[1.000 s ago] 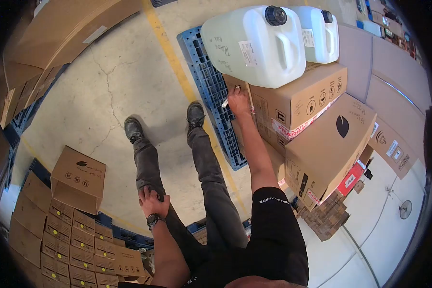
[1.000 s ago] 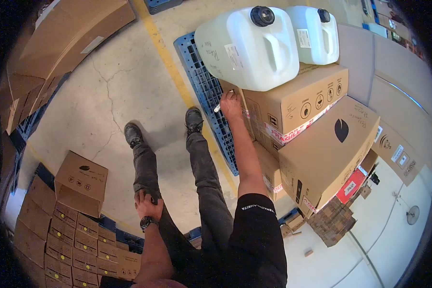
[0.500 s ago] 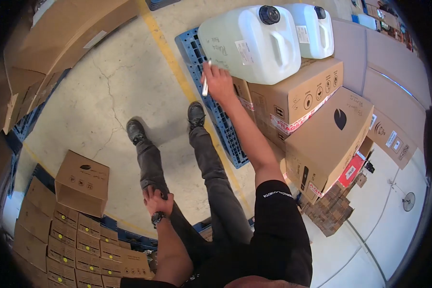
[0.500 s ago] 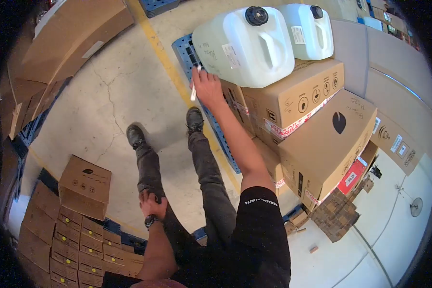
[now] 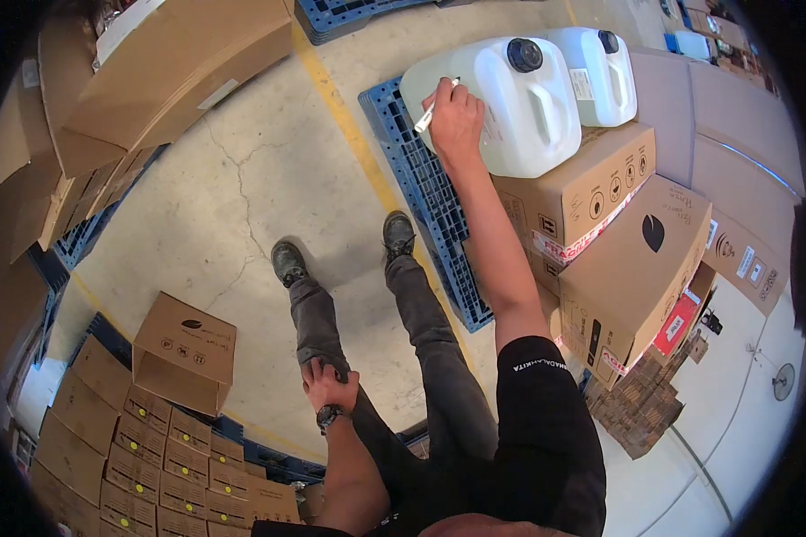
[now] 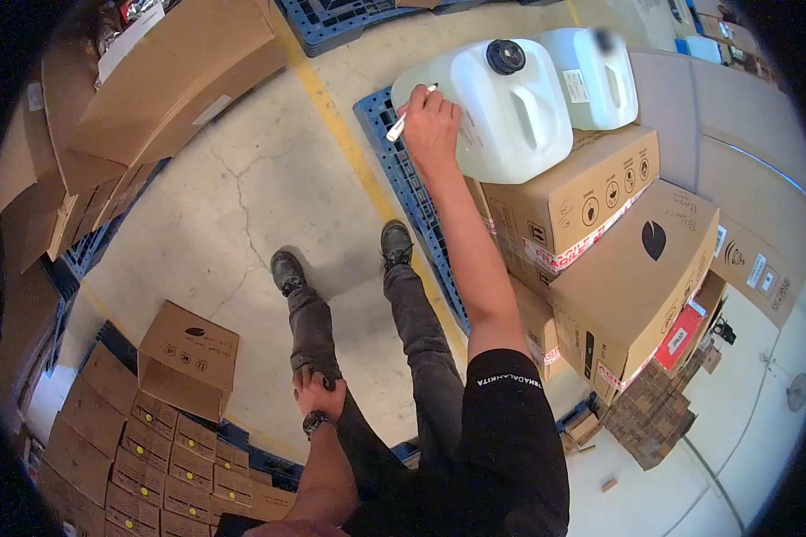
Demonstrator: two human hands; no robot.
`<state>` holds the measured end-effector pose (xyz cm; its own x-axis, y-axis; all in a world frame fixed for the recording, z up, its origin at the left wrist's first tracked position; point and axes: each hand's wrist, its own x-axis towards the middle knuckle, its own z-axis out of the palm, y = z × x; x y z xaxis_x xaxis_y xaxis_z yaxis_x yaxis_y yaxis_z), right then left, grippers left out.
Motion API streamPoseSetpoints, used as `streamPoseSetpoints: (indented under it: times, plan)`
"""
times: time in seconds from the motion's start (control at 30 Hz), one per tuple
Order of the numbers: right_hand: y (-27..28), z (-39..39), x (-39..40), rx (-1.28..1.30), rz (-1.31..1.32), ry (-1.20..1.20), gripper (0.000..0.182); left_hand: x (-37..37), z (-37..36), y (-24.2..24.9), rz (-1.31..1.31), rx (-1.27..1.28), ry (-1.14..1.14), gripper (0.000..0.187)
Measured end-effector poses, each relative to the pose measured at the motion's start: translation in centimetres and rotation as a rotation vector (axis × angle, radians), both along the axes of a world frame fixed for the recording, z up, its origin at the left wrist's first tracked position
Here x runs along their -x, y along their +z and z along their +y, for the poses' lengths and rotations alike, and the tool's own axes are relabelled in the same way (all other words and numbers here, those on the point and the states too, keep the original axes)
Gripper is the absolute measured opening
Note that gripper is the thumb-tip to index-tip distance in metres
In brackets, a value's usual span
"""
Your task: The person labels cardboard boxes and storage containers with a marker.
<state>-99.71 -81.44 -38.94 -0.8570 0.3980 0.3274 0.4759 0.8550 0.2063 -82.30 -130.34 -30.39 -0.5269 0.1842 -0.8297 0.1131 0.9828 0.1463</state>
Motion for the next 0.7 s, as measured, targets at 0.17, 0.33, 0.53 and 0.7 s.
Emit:
streamPoseSetpoints:
  times: [0.17, 0.33, 0.53, 0.7]
  plan:
    - [-0.5, 0.2, -0.9, 0.037, -0.086, 0.019, 0.02, 0.0, -0.3, -0.2, -0.014, -0.004, 0.002, 0.044]
    - [0.3, 0.3, -1.0, 0.072, 0.001, 0.033, 0.017, -0.5, -0.6, -0.4, 0.036, -0.058, 0.055, 0.041]
    - [0.5, 0.7, -0.3, 0.093, 0.054, 0.011, 0.016, -1.1, -1.0, -0.6, 0.071, -0.06, 0.041, 0.042]
    - [1.2, 0.5, -1.1, 0.116, 0.015, 0.038, 0.017, -1.1, -0.7, -0.4, 0.057, -0.055, 0.037, 0.042]
